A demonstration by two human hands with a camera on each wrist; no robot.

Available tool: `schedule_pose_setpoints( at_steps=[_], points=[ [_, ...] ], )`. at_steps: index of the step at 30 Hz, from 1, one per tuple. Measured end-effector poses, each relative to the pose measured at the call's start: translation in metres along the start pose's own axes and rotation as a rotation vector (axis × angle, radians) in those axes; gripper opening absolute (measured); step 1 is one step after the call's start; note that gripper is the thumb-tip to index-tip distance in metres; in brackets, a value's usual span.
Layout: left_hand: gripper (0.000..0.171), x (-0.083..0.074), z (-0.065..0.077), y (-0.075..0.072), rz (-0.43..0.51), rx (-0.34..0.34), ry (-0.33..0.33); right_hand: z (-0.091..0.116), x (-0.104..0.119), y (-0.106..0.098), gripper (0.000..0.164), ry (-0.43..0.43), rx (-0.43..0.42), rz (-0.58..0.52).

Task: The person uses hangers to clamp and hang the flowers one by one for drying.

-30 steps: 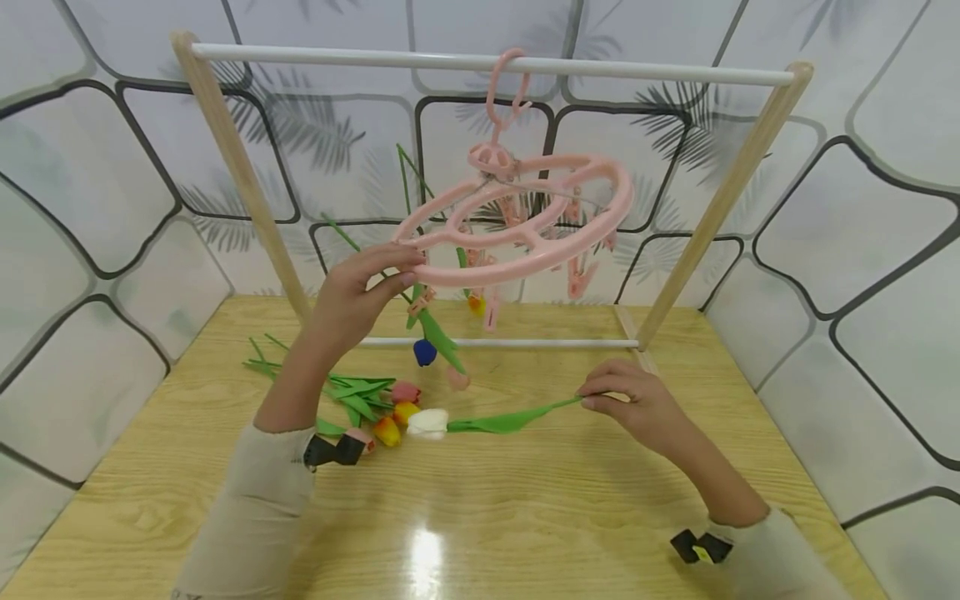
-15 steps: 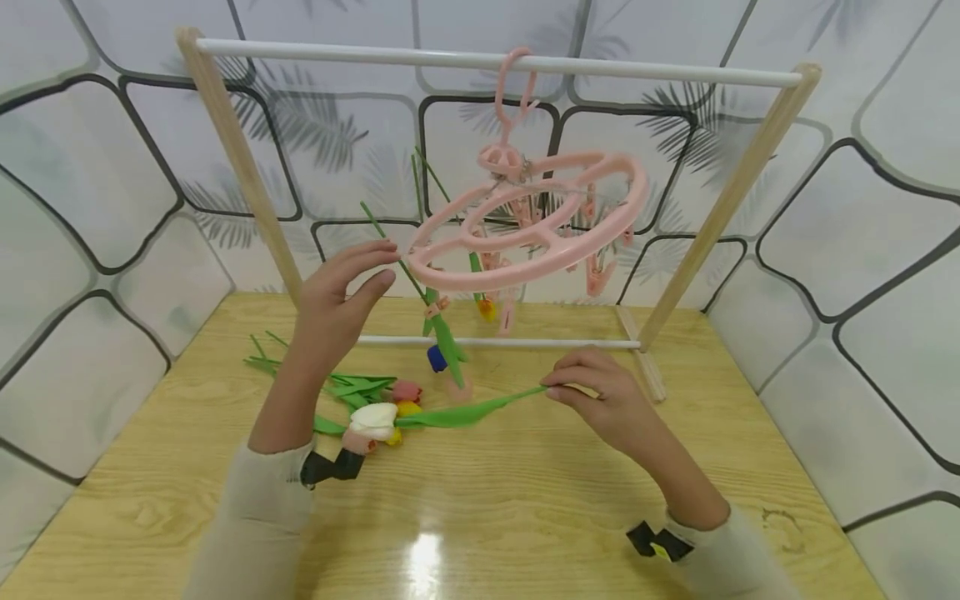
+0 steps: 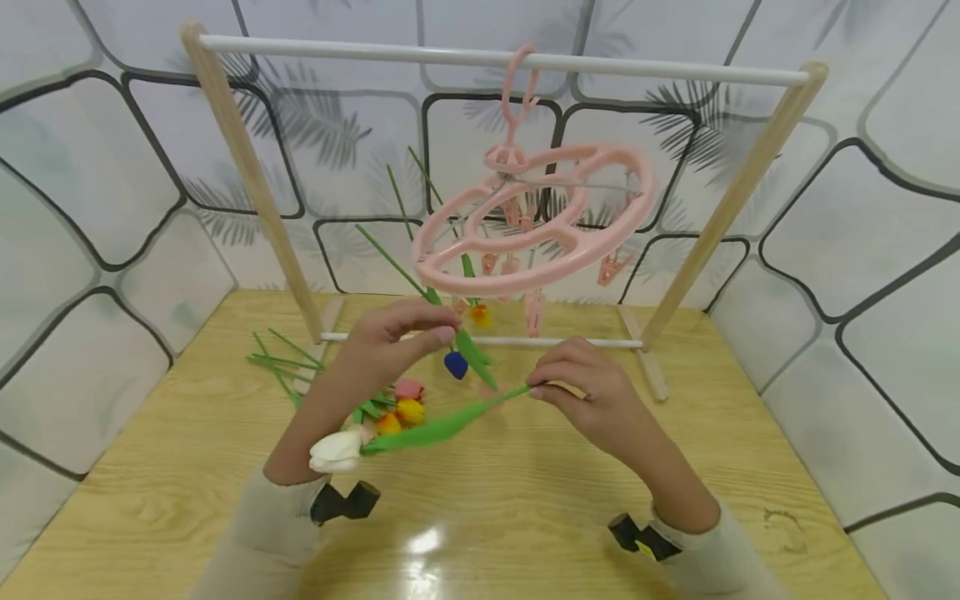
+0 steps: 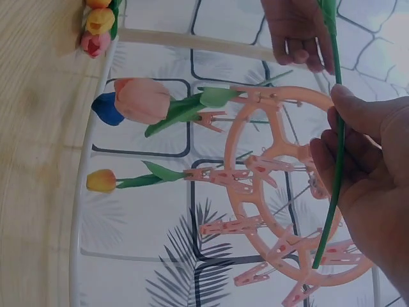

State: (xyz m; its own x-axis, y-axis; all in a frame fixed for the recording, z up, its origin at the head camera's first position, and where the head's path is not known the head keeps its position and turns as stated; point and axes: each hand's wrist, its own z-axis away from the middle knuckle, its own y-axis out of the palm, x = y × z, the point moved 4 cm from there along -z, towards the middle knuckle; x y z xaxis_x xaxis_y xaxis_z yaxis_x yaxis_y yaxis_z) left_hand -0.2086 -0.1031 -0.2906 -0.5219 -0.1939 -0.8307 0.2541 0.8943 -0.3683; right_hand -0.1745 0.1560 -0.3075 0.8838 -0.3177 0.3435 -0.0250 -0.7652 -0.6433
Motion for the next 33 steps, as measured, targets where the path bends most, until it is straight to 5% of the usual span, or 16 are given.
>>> schedule_pose_setpoints(
  at_steps=[4, 8, 16, 25, 33],
  points=[
    [0.021, 0.012, 0.002, 0.025, 0.163, 0.153, -0.179, 0.0, 0.004, -0.007, 0.018, -0.114, 0.054, 0.003],
    [0.023, 0.021, 0.005, 0.051, 0.242, 0.285, -0.244, -0.001, 0.008, -0.012, 0.023, -0.225, 0.091, -0.002],
    [0.026, 0.023, 0.006, 0.086, 0.369, 0.386, -0.249, -0.002, 0.007, -0.017, 0.019, -0.289, 0.116, -0.048],
    [0.019, 0.019, 0.009, 0.099, 0.363, 0.413, -0.204, 0.004, 0.002, -0.019, 0.02, -0.253, 0.184, -0.066],
    [0.023, 0.019, 0.01, 0.11, 0.425, 0.47, -0.234, 0.009, -0.003, -0.022, 0.023, -0.196, 0.235, -0.104]
  ],
)
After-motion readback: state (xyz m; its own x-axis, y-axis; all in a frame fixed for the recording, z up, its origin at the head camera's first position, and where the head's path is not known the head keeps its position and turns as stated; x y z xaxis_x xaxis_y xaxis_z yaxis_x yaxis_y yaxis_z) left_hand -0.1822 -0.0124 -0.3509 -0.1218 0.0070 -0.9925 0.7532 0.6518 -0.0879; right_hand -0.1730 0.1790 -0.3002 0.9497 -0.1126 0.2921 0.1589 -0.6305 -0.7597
